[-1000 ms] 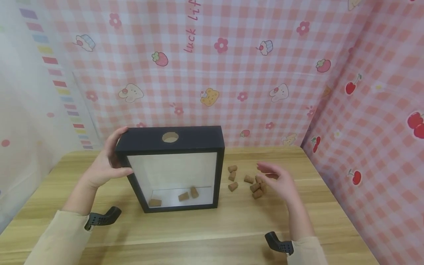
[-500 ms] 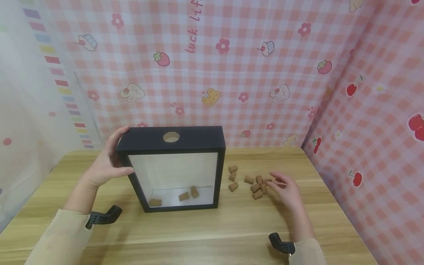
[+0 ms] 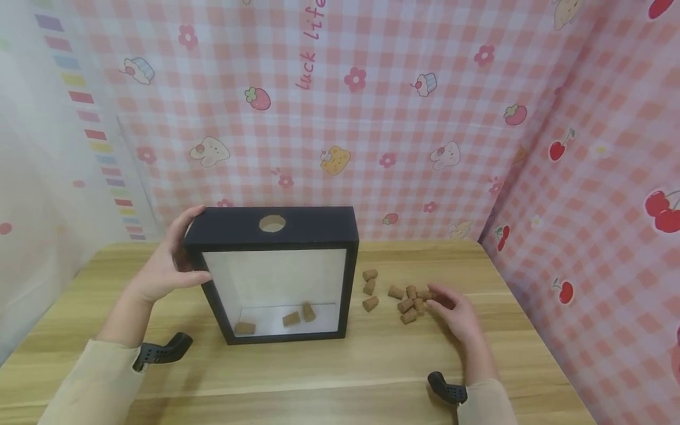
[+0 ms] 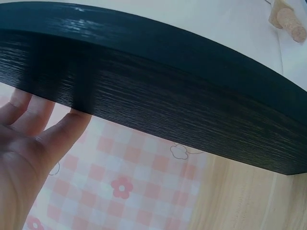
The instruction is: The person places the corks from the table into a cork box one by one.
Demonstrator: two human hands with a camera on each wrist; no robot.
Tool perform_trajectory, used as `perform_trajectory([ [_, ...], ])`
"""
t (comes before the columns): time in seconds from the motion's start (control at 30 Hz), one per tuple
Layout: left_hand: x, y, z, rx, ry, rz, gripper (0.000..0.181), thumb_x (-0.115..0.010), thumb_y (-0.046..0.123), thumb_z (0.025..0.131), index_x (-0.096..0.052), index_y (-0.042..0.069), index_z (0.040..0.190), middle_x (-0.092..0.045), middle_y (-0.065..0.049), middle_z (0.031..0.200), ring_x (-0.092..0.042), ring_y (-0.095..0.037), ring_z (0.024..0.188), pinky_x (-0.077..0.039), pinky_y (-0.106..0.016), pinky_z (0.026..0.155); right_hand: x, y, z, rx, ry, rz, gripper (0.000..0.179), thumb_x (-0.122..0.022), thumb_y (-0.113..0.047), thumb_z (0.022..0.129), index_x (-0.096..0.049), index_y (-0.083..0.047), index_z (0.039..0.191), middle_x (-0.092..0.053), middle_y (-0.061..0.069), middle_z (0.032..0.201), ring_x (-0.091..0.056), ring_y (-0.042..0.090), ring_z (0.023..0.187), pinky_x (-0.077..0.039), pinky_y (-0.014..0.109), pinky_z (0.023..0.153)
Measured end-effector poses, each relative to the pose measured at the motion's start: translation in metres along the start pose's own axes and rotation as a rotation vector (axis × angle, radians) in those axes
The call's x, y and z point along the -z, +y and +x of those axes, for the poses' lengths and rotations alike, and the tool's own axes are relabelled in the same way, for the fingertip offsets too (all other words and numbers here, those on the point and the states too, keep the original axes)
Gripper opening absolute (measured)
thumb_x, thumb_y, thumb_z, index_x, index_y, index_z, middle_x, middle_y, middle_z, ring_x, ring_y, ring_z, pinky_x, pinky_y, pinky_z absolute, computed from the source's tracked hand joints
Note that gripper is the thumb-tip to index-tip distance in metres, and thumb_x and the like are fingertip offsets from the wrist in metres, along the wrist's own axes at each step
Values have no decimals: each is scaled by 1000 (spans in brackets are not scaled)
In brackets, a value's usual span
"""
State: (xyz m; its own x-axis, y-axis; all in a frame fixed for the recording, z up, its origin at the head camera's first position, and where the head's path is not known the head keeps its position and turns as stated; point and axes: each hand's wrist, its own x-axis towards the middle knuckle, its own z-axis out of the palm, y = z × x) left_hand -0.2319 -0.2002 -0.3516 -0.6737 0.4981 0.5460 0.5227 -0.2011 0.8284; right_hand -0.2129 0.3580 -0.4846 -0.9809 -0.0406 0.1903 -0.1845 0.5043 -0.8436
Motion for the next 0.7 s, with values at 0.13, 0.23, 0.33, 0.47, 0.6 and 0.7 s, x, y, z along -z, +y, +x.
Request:
perform_trajectory([
  [0.13,0,0,0,-8,3,6,104,-76,-12,77,-20,22,158,-60,-9,119,-62,-18,98,-52,-30,80,-2,3,0,14,28,-27,43,-66,-9,95,-56,9,133,-59,28,128,-54,-5,103,-41,10,83],
  [0.23,0,0,0,-9,6,7,103,-76,-11,77,-20,22,158,-60,-9,119,-63,-18,98,-52,-30,80,-3,3,0,6,51,-62,41,-67,-11,95,-59,7,131,-61,26,126,-55,-4,101,-40,9,83],
  [0.33,-1,0,0,-7,5,4,103,-77,-10,78,-20,23,158,-60,-8,119,-63,-18,97,-53,-30,79,-3,3,1,-3,62,-104,41,-69,-12,94,-61,5,130,-63,25,123,-57,0,101,-41,10,82],
  [0.47,-1,0,0,-9,4,7,103,-77,-10,78,-20,22,158,-60,-8,117,-63,-18,95,-53,-30,78,-4,1,1,-24,67,-147,40,-70,-14,94,-63,2,130,-64,22,122,-59,5,103,-40,11,84],
  [0.6,-1,0,0,-9,6,6,104,-77,-11,78,-20,23,158,-60,-8,118,-63,-18,97,-52,-30,80,-6,-1,0,-43,92,-143,37,-70,-15,94,-65,1,127,-65,20,122,-57,0,103,-38,10,86],
  [0.7,-1,0,0,-8,6,-1,103,-76,-12,78,-21,24,157,-59,-8,120,-63,-18,99,-52,-30,81,-9,-2,0,-32,130,-130,31,-69,-11,94,-68,2,122,-66,21,119,-55,-7,100,-38,9,86],
])
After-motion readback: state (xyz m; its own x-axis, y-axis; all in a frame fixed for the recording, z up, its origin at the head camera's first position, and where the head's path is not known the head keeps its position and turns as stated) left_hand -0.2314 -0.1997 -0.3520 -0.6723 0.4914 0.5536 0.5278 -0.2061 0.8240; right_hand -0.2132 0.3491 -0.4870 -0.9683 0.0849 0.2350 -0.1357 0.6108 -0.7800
